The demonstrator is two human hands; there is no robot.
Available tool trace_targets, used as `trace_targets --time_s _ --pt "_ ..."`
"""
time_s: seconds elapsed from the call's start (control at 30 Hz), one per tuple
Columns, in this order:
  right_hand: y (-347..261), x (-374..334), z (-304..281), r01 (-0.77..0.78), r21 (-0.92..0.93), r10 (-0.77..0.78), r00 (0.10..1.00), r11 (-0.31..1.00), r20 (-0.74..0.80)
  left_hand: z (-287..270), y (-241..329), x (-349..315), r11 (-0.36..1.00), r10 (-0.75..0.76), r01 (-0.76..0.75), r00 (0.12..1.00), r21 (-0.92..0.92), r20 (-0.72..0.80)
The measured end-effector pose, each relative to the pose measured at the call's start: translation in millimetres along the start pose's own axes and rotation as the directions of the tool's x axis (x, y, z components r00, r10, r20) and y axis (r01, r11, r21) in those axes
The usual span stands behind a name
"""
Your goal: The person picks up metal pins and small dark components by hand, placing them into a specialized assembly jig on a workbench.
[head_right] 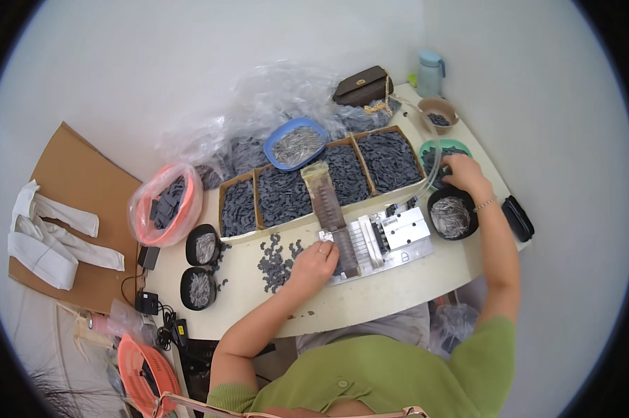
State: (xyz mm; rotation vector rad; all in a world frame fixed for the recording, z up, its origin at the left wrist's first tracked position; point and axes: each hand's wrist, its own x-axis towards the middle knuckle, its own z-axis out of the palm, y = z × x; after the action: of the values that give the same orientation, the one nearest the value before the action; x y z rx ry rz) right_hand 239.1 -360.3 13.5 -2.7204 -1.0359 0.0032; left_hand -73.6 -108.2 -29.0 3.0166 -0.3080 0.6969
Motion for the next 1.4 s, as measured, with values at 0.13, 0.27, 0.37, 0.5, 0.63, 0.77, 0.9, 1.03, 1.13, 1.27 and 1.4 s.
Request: trace_targets --time_s 0.13,0.27,0.37,0.5,0.63,0.77,0.9,1.03,1.13,1.27,1.4 --pt "15 8 14 -0.048 0.133 0.044 0.999 0.99 0.032 -6 11 -7 0.994 0.037 -0.033 0.999 0.106 -0.035" --pt "13 12 13 -0.03 0.102 0.029 1.0 0.994 0.01 -10 9 -9 0.999 -0.027 0.024 0.993 -0.031 -0.116" --pt "20 15 17 -0.011 0.077 0.012 1.0 0.997 -0.003 -20 -18 -7 0.92 -0.343 0.338 0.939 -0.198 0.009" --pt "19 16 17 0.003 0.073 0.005 0.994 0.997 -0.113 -12 -57 -19 0.871 -0.476 0.485 0.872 -0.076 0.114" --pt "26 12 20 -0.01 -0.004 0.008 0.951 1.0 -0.308 -5 -66 -21 0.848 -0.47 0.492 0.87 -0.196 0.148" --pt "13 9 11 -0.076 0.094 0.085 0.991 0.993 -0.099 -15 -51 -6 0.535 -0.566 0.583 0.785 -0.612 0.252" --pt "21 14 23 -0.034 0.086 0.042 0.995 0.996 -0.086 -4 -32 7 0.347 -0.488 0.492 0.821 -0.798 0.294" --pt "31 17 33 0.029 0.082 -0.018 0.991 0.996 -0.135 0 -23 15 0.551 -0.5 0.483 0.844 -0.681 0.194" --pt "39 20 32 0.058 0.06 -0.053 0.995 0.996 -0.082 3 -23 13 0.635 -0.498 0.461 0.858 -0.62 0.127" --pt "32 18 23 -0.042 0.24 0.071 0.991 0.97 -0.112 -2 -19 12 0.936 -0.272 0.241 0.958 -0.256 -0.09" --pt "30 20 25 0.016 0.312 -0.006 0.999 0.95 -0.035 5 -14 6 0.988 -0.137 0.14 0.99 0.06 -0.042"
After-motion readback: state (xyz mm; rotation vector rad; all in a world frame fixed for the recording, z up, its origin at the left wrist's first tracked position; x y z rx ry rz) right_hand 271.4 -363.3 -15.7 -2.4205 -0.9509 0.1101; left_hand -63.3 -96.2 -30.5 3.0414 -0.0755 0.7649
